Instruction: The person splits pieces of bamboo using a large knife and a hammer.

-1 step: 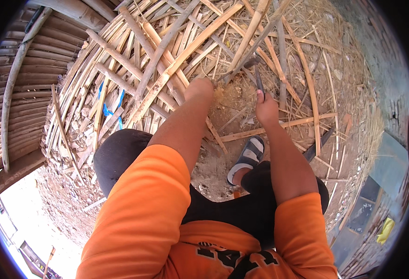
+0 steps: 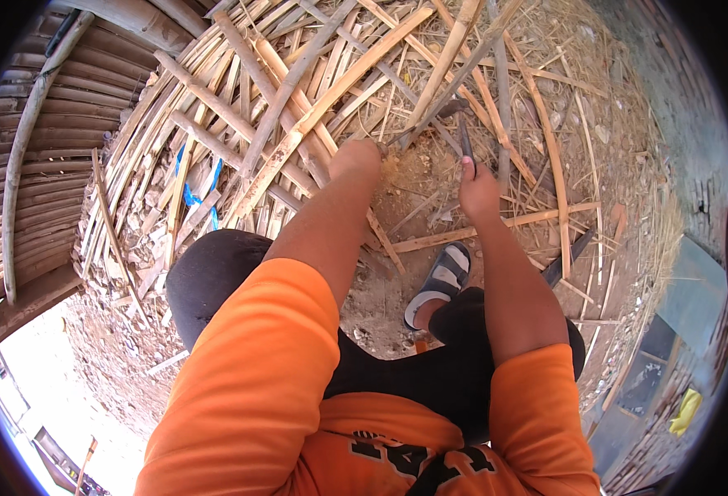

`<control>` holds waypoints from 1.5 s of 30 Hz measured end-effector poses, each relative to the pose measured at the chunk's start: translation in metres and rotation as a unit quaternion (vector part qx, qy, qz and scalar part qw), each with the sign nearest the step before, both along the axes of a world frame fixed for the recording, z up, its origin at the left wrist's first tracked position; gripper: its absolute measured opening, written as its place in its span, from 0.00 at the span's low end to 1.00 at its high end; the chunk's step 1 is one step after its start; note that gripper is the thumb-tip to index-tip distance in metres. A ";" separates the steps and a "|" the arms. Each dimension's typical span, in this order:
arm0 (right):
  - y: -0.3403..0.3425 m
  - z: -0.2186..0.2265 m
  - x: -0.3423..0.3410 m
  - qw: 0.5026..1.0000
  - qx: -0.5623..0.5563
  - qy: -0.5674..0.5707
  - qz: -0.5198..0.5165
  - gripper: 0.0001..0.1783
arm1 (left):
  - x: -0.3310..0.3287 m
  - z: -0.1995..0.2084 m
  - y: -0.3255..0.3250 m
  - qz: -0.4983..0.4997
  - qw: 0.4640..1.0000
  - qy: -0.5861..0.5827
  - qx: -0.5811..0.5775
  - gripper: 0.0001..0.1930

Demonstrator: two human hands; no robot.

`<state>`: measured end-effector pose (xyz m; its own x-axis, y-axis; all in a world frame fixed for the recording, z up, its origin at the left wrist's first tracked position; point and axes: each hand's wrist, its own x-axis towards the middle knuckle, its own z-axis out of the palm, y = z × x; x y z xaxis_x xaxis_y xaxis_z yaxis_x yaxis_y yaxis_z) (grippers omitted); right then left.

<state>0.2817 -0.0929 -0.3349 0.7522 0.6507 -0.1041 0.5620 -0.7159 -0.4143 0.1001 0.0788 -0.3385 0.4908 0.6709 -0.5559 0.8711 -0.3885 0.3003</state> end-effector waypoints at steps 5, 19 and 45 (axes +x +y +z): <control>0.031 0.050 0.006 0.987 0.129 0.037 -0.088 0.30 | -0.001 0.008 0.003 -0.022 1.000 0.018 -0.007 0.15; 0.044 0.058 -0.002 0.986 0.134 0.058 -0.085 0.28 | -0.003 -0.001 0.001 -0.001 1.000 0.011 -0.003 0.11; 0.027 0.030 0.009 0.993 0.038 0.085 -0.070 0.30 | 0.003 -0.028 0.000 -0.041 0.998 0.028 -0.027 0.12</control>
<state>0.2908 -0.0660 -0.3047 0.8116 0.5517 -0.1920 0.3761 -0.7450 -0.5510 0.1030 0.0793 -0.3666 0.5103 0.5987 -0.6174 0.8530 -0.4439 0.2746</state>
